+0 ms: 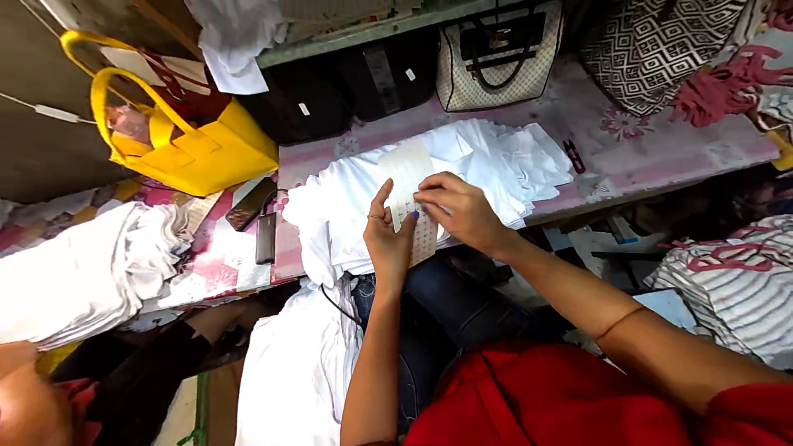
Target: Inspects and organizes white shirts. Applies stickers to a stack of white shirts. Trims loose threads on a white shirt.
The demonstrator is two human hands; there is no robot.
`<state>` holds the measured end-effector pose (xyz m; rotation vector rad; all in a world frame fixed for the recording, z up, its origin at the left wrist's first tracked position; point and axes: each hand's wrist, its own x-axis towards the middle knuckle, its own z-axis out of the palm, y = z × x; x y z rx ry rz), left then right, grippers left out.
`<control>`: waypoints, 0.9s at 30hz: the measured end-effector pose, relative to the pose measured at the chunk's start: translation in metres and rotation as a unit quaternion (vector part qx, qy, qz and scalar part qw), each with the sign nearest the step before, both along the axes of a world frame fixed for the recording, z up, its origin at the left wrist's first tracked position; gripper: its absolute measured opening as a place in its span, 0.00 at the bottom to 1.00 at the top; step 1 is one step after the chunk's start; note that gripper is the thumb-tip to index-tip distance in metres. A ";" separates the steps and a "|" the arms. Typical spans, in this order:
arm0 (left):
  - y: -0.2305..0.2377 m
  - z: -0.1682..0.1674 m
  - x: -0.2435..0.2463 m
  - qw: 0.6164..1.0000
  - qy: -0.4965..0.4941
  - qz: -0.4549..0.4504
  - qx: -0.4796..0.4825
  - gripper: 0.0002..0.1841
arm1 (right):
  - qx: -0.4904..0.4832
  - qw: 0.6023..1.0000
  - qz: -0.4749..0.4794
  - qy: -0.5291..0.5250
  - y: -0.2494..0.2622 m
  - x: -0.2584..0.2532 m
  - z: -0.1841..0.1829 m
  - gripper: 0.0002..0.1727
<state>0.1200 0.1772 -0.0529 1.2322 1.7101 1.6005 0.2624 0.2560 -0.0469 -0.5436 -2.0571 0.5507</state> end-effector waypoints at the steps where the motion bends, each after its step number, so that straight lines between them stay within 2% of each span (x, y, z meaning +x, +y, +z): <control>1: -0.001 0.000 0.001 1.000 0.023 0.001 0.002 0.37 | 0.018 1.000 0.003 -0.010 -0.002 -0.003 -0.002 0.08; 6: -0.006 0.003 0.007 0.990 0.144 -0.001 0.002 0.37 | 0.037 0.998 0.000 -0.044 -0.007 -0.001 -0.005 0.07; 9: -0.006 0.003 0.009 0.983 0.181 -0.012 -0.004 0.38 | 0.033 0.998 0.009 -0.056 -0.006 0.006 -0.005 0.08; 18: 0.001 -0.002 0.018 0.986 0.154 -0.063 -0.012 0.39 | -0.011 0.999 0.025 -0.042 0.003 0.026 -0.010 0.05; 22: 0.007 -0.002 0.024 0.980 0.180 -0.078 -0.009 0.36 | -0.087 0.996 0.014 0.020 0.007 0.040 -0.013 0.03; 24: 0.011 -0.006 0.028 0.952 0.298 -0.045 0.047 0.25 | -0.164 0.985 0.006 0.060 0.014 0.054 -0.011 0.05; 26: 0.020 -0.011 0.033 0.894 0.432 0.021 0.118 0.20 | -0.227 0.969 -0.038 0.091 0.029 0.074 -0.014 0.07; 27: 0.024 -0.014 0.036 0.872 0.472 0.026 0.126 0.19 | -0.264 0.957 -0.061 0.103 0.035 0.086 -0.018 0.07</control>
